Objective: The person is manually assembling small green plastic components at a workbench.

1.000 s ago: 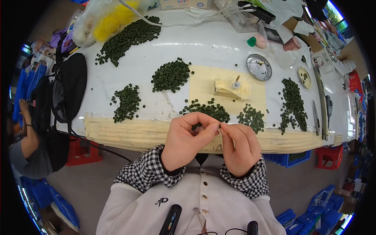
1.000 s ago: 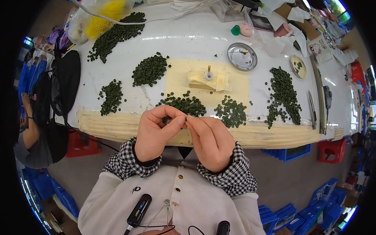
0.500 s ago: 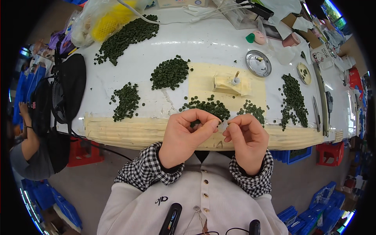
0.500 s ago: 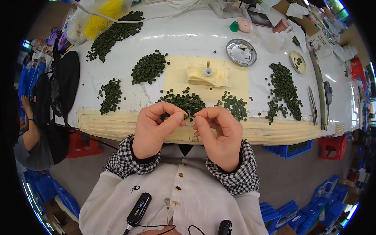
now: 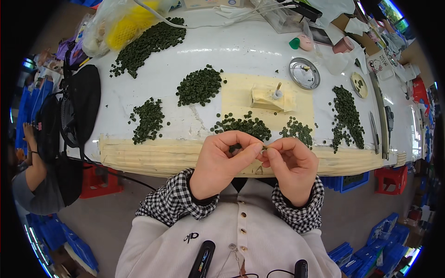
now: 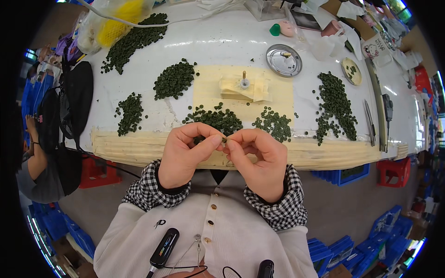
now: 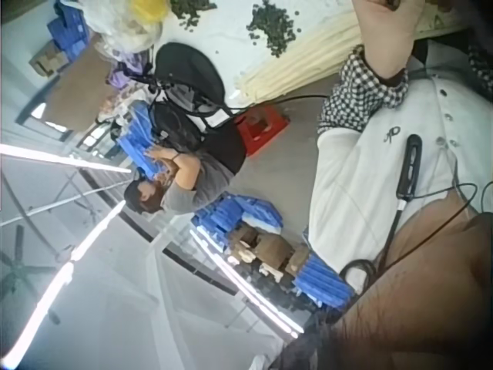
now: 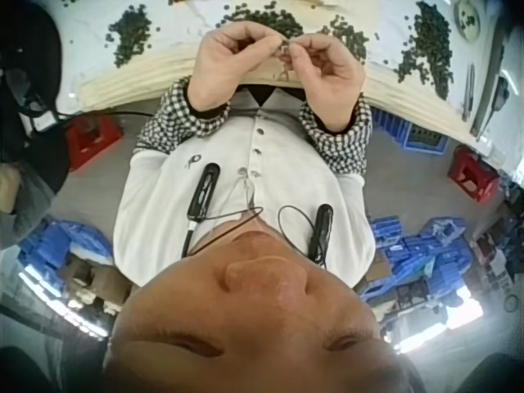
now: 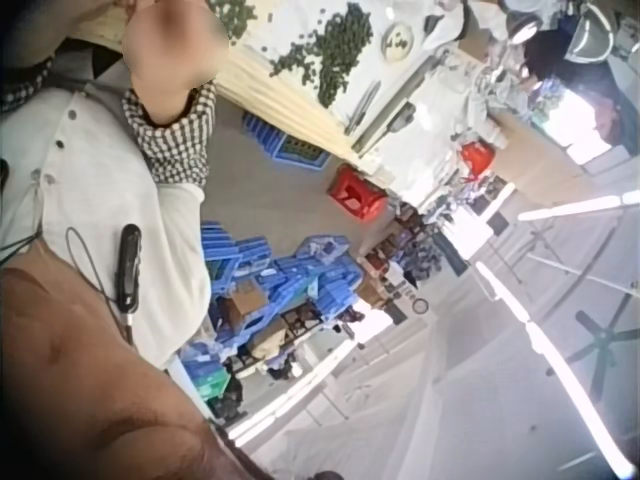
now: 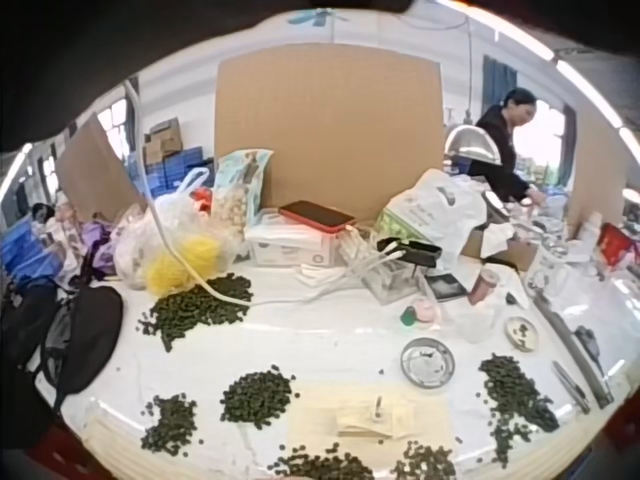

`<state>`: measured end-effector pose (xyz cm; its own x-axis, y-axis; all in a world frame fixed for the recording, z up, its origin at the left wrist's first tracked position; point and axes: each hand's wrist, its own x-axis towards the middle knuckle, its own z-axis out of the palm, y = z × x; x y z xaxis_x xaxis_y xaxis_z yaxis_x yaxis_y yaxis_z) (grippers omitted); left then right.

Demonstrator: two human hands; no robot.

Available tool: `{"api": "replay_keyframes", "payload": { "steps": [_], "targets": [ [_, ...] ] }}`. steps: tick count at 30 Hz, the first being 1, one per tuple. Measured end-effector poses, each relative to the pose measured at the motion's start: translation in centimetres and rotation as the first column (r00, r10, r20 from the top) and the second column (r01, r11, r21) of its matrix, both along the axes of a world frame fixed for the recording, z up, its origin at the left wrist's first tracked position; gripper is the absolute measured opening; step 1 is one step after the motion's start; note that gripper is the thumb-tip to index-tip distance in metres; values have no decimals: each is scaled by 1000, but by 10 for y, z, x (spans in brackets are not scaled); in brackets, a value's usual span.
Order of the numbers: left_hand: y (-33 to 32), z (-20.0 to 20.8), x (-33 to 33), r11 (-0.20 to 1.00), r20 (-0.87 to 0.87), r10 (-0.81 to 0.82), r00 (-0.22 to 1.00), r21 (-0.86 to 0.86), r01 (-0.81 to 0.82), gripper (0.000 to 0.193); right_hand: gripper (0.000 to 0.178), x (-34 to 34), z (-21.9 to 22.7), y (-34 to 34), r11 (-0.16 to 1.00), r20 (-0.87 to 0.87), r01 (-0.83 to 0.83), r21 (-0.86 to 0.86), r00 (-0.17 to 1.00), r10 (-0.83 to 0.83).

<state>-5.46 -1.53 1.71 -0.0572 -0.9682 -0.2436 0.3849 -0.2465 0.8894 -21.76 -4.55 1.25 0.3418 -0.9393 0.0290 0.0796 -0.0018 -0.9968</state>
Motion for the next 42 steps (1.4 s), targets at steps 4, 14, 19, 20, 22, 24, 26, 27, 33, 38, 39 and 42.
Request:
{"api": "replay_keyframes", "payload": {
  "steps": [4, 14, 19, 20, 22, 24, 26, 27, 33, 38, 39, 42],
  "targets": [
    [0, 1, -2, 1000, -39, -2, 999, 13, 2, 11, 9, 5, -4, 2, 981, -97, 77, -178, 991, -96],
    [-1, -4, 5, 986, -245, -36, 969, 149, 75, 12, 21, 4, 3, -7, 745, -306, -65, -664, 933, -192],
    [-1, -3, 5, 984, -254, -54, 966, 153, 95, 10, 23, -3, 0, -9, 793, -276, -62, -606, 952, -136],
    [-1, -4, 5, 984, -251, -54, 966, 150, 94, 10, 23, -4, -1, -9, 810, -266, -56, -584, 956, -126],
    [0, -4, 5, 986, -247, -42, 968, 148, 81, 10, 24, -3, 1, -7, 726, -292, -61, -685, 936, -197],
    [0, -3, 5, 988, -235, -35, 971, 140, 70, 9, 25, -3, 1, -7, 618, -327, -116, -778, 914, -239],
    [0, -3, 4, 990, -215, -33, 976, 124, 61, 9, 25, -5, 1, -10, 480, -375, -219, -849, 890, -258],
    [0, -3, 4, 991, -206, -32, 978, 118, 57, 9, 26, -4, 1, -11, 466, -381, -228, -855, 886, -265],
    [1, 0, 4, 994, -152, -52, 987, 89, 66, 14, 28, 2, 2, -8, 488, -392, -190, -852, 849, -355],
    [2, -6, 5, 990, -231, -87, 969, 93, 111, 21, 19, 5, -1, -9, 642, -364, -56, -764, 860, -358],
    [2, -6, 5, 990, -267, -81, 960, 91, 109, 23, 17, 5, 0, -8, 691, -345, -19, -722, 876, -336],
    [2, -6, 5, 992, -354, -62, 933, 80, 96, 26, 13, 5, 3, -4, 796, -294, 56, -603, 912, -287]
  ]
}}
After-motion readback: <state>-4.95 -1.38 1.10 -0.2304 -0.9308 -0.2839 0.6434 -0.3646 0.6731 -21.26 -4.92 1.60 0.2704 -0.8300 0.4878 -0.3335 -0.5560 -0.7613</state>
